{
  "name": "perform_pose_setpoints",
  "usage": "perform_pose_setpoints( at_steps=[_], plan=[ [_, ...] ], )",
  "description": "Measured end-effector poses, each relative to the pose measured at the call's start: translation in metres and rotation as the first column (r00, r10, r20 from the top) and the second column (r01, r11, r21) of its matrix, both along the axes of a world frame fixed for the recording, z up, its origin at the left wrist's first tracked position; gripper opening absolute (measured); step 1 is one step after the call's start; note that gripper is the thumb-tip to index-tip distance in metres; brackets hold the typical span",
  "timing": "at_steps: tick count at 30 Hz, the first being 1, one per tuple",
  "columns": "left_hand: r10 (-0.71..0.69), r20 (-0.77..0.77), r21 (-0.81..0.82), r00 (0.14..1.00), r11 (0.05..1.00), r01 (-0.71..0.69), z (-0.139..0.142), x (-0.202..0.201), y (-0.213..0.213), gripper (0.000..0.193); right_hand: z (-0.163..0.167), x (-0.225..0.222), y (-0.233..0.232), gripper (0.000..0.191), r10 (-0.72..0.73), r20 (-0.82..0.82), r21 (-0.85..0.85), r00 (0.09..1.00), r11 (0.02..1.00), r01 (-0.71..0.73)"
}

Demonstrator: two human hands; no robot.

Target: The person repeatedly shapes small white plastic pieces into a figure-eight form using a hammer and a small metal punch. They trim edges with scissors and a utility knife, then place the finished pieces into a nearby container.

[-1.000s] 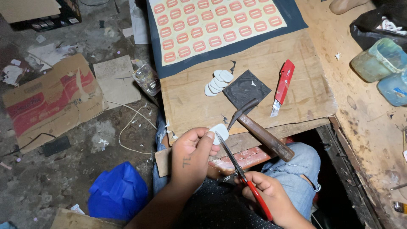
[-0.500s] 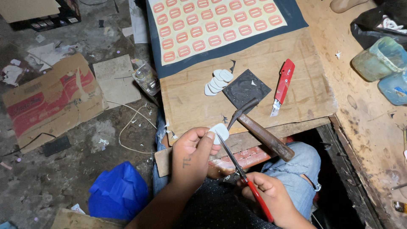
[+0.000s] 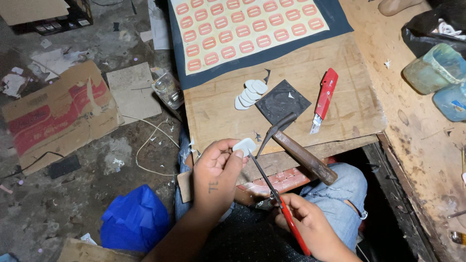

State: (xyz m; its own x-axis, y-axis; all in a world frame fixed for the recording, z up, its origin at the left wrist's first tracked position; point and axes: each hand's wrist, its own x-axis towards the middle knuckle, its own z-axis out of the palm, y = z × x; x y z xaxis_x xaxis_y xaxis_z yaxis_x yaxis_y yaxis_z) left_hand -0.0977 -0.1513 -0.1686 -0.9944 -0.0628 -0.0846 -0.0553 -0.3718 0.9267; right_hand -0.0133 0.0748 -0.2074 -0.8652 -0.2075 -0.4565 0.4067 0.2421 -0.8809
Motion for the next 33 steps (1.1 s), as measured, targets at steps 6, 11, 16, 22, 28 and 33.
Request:
perform_pose_setpoints(
  at_steps=[6, 11, 16, 22, 28, 33],
  plan=[
    [-0.018, 0.101, 0.035, 0.995, 0.999, 0.015, -0.001, 0.001, 0.002, 0.014, 0.012, 0.000, -0.008, 0.032, 0.010, -0.134, 0.105, 0.991, 0.994, 0.004],
    [-0.016, 0.118, 0.027, 0.993, 1.000, 0.013, 0.000, 0.000, 0.003, 0.011, 0.015, -0.002, -0.009, 0.031, 0.044, -0.251, 0.145, 0.967, 0.989, -0.007],
    [-0.028, 0.177, -0.017, 0.984, 0.999, 0.031, 0.004, 0.001, 0.002, 0.012, 0.016, -0.003, -0.009, 0.032, 0.034, -0.264, 0.144, 0.964, 0.990, 0.005],
    [-0.021, 0.218, -0.037, 0.976, 0.999, 0.030, 0.007, 0.001, 0.002, 0.013, 0.016, -0.003, -0.009, 0.028, 0.025, -0.251, 0.168, 0.968, 0.986, 0.018],
    [-0.022, 0.191, -0.037, 0.981, 0.999, 0.029, 0.003, 0.002, 0.000, 0.013, 0.017, -0.002, -0.007, 0.026, 0.050, -0.288, 0.181, 0.956, 0.983, 0.003],
    [-0.012, 0.157, -0.028, 0.988, 0.999, 0.017, 0.000, 0.002, 0.001, 0.012, 0.016, -0.001, -0.007, 0.027, 0.059, -0.303, 0.201, 0.951, 0.980, 0.004]
  ],
)
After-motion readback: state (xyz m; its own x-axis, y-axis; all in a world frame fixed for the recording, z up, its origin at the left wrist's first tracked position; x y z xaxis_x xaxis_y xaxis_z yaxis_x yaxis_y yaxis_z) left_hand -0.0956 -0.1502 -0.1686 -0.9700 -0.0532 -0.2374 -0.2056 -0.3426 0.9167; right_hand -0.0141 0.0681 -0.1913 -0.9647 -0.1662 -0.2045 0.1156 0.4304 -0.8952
